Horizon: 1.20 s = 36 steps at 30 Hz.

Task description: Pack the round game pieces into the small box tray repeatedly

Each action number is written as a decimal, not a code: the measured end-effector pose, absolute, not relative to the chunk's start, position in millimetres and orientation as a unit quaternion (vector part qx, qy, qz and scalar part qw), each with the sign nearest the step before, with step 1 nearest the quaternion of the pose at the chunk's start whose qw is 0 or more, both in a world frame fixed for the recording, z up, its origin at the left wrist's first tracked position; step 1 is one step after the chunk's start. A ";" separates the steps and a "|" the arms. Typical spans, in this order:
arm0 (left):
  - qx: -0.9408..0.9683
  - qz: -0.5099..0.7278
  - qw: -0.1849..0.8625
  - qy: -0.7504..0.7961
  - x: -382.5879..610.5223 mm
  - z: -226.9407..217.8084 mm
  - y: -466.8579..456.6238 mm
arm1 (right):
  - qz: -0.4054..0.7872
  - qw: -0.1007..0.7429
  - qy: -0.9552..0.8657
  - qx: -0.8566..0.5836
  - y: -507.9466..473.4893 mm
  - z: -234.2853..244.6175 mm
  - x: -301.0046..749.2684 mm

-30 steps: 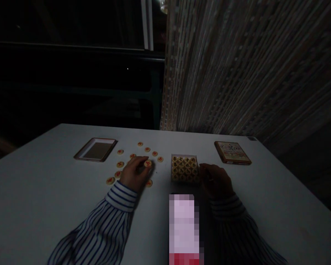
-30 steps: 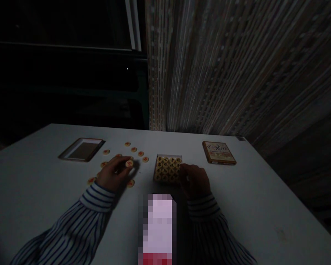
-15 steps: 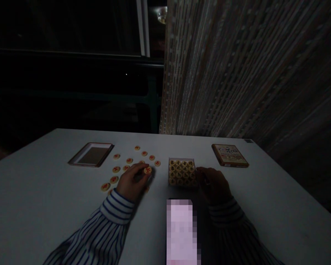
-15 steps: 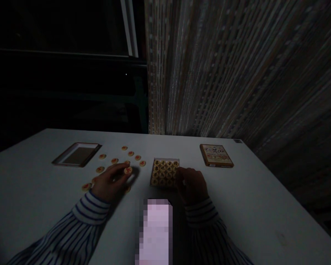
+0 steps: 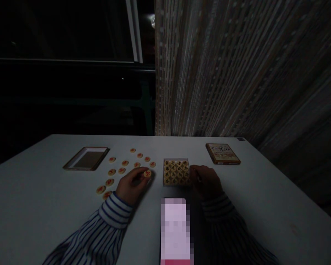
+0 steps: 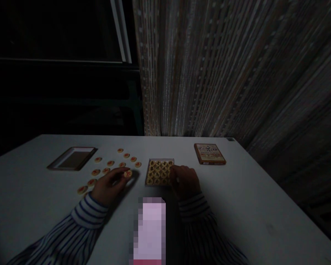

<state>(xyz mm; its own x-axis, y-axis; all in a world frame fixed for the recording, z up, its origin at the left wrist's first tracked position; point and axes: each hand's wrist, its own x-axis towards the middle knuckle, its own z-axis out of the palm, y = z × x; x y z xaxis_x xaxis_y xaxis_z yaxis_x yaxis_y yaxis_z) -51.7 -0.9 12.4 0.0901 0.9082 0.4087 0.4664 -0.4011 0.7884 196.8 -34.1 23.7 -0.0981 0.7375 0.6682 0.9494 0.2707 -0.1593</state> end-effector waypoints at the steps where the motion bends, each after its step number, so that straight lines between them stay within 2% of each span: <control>1: 0.697 0.463 0.238 0.493 -51.1 13.0 -1.2 | -0.161 0.332 -0.722 -0.585 -34.1 23.9 196.4; 13: 0.679 0.451 0.320 0.483 -28.8 31.1 -4.0 | -0.192 0.363 -0.709 -0.574 -28.7 16.6 201.7; 22: 0.622 0.464 0.464 0.427 10.4 46.4 5.3 | -0.193 0.364 -0.703 -0.579 -27.5 14.3 202.1; 30: 0.567 0.480 0.539 0.396 23.4 31.3 5.4 | -0.191 0.365 -0.702 -0.581 -28.9 16.0 202.0; 36: 0.566 0.473 0.544 0.400 22.6 14.3 -0.4 | -0.120 0.406 -0.707 -0.567 -33.7 22.2 194.7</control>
